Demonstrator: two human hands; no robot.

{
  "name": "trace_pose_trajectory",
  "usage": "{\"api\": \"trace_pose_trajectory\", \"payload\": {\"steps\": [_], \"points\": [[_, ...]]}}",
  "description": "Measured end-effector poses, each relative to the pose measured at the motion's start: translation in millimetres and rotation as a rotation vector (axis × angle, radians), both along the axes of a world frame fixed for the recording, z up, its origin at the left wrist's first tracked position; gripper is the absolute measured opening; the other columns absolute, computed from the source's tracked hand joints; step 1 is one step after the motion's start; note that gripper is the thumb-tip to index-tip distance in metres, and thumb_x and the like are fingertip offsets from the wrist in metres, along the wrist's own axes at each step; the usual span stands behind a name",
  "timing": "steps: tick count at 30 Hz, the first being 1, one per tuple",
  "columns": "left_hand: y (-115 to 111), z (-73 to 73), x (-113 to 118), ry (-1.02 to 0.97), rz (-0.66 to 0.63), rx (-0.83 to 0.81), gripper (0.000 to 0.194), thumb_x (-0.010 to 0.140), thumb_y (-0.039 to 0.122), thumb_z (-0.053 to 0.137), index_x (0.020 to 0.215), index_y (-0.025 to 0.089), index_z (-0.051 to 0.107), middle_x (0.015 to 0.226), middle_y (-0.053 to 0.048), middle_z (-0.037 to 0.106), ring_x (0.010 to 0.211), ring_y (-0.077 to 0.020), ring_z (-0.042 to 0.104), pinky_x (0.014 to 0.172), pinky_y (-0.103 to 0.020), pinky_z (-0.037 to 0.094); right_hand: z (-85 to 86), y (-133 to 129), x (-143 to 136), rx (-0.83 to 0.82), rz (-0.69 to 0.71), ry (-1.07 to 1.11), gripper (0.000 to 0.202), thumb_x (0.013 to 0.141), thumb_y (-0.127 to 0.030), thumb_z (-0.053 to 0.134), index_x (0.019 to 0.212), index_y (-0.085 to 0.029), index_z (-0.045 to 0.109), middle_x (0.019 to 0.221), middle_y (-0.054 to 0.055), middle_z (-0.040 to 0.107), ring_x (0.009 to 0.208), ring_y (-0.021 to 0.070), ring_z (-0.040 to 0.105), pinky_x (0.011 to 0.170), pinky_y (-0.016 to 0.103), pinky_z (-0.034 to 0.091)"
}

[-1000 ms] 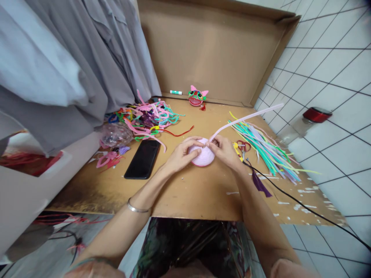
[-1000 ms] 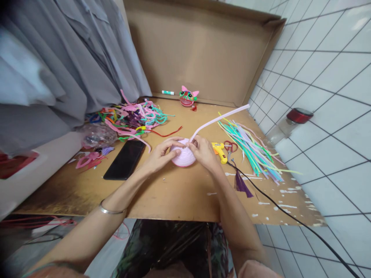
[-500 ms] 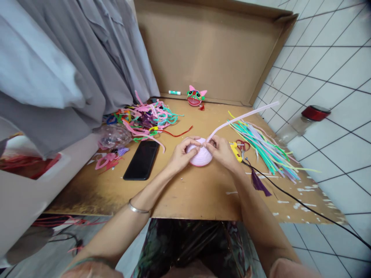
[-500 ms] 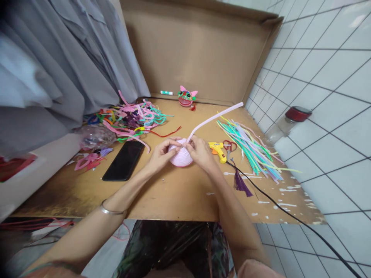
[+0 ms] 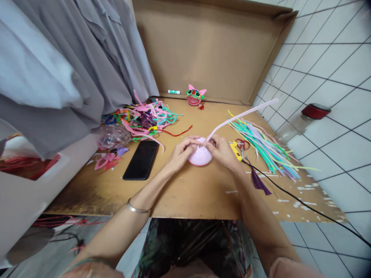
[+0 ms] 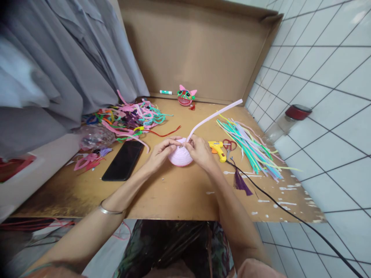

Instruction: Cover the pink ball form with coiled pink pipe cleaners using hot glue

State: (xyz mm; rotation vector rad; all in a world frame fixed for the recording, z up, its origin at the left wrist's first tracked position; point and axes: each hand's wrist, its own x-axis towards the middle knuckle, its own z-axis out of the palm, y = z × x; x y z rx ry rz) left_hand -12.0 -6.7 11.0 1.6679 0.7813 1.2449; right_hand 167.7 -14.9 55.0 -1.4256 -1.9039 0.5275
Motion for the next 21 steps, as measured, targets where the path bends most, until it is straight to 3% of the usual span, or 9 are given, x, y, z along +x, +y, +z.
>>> {"api": "trace_pose_trajectory", "payload": {"steps": [9,15,21], "points": [[-1.1,-2.8,0.7,0.020,-0.012,-0.008,0.022,0.079,0.028,0.064,0.098,0.018,0.067,0.135,-0.013,0.060,0.128,-0.0264,0.055,0.109,-0.042,0.040,-1.9,1.3,1.5,0.015,0.002,0.016,0.014,0.081,-0.032,0.059,0.078,-0.019,0.061,0.062,-0.001,0.054,0.057,0.0133,0.043,0.056,0.026,0.031],[-1.4,-1.5,-0.7,0.016,-0.042,0.026,0.023,0.082,0.032,0.064,0.100,0.018,0.067,0.132,-0.014,0.061,0.129,-0.0272,0.054,0.111,-0.044,0.039,-0.2,0.9,1.8,0.002,-0.006,0.016,0.012,0.080,-0.030,0.058,0.076,-0.019,0.060,0.062,-0.001,0.053,0.057,0.0129,0.042,0.056,0.026,0.030],[2.0,-7.9,-0.4,0.017,-0.033,0.037,0.033,0.083,0.037,0.064,0.111,0.020,0.059,0.130,-0.011,0.061,0.120,-0.0240,0.058,0.106,-0.038,0.042,2.1,-0.3,1.0,-0.010,-0.003,0.003,0.012,0.081,-0.030,0.059,0.079,-0.018,0.061,0.064,0.000,0.055,0.058,0.0135,0.045,0.058,0.026,0.031]]}}
